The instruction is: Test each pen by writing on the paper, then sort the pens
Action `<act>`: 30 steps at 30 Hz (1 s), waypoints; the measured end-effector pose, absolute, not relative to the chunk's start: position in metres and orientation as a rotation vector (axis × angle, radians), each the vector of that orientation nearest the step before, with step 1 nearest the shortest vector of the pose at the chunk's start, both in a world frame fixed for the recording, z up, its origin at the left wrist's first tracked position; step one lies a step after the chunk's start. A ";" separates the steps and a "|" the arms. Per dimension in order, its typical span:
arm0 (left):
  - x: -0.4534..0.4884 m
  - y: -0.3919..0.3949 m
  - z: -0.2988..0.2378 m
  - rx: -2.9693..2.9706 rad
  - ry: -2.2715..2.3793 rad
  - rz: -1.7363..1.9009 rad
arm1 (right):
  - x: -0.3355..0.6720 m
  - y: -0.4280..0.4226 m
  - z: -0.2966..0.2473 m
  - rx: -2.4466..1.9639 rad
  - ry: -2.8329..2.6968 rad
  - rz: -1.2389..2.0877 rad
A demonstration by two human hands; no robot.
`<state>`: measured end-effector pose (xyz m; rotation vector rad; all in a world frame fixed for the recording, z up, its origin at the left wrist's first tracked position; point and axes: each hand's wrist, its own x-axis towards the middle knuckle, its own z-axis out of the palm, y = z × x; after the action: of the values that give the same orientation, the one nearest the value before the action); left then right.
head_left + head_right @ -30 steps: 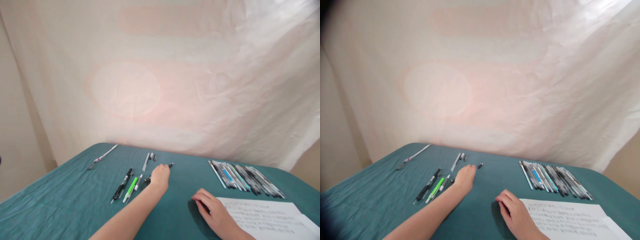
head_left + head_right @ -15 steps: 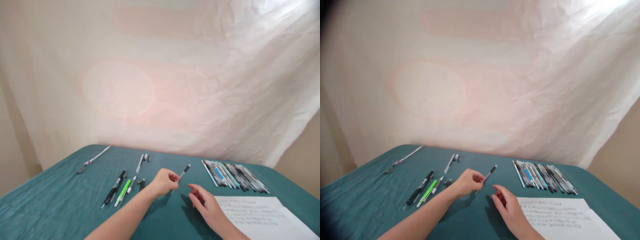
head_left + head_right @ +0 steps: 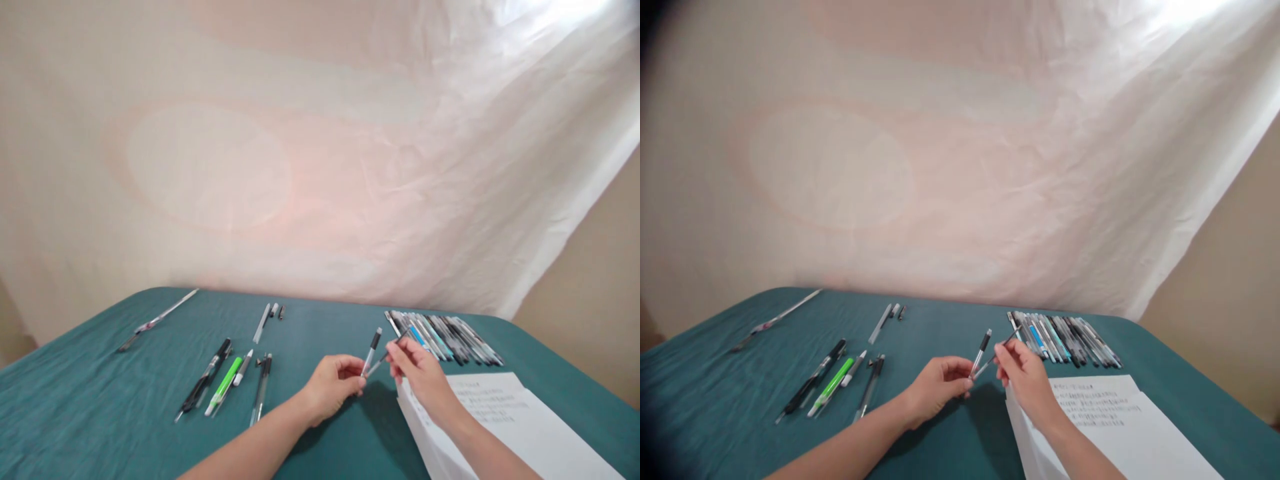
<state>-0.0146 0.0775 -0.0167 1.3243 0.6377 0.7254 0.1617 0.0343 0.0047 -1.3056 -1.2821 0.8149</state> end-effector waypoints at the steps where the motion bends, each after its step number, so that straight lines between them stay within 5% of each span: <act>1: -0.014 0.077 -0.019 1.331 0.641 0.731 | 0.169 0.035 0.009 -1.306 -1.242 0.753; 9: -0.016 0.075 -0.019 1.618 0.670 0.703 | 0.196 0.032 0.040 -1.223 -1.077 0.519; 30: -0.019 0.071 -0.014 1.834 0.679 0.701 | 0.202 0.026 0.054 -1.327 -1.306 0.542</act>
<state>-0.0185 0.0714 -0.0135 1.8342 0.6793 0.7012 0.2019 0.0258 0.0536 -1.3265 -1.3060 0.5424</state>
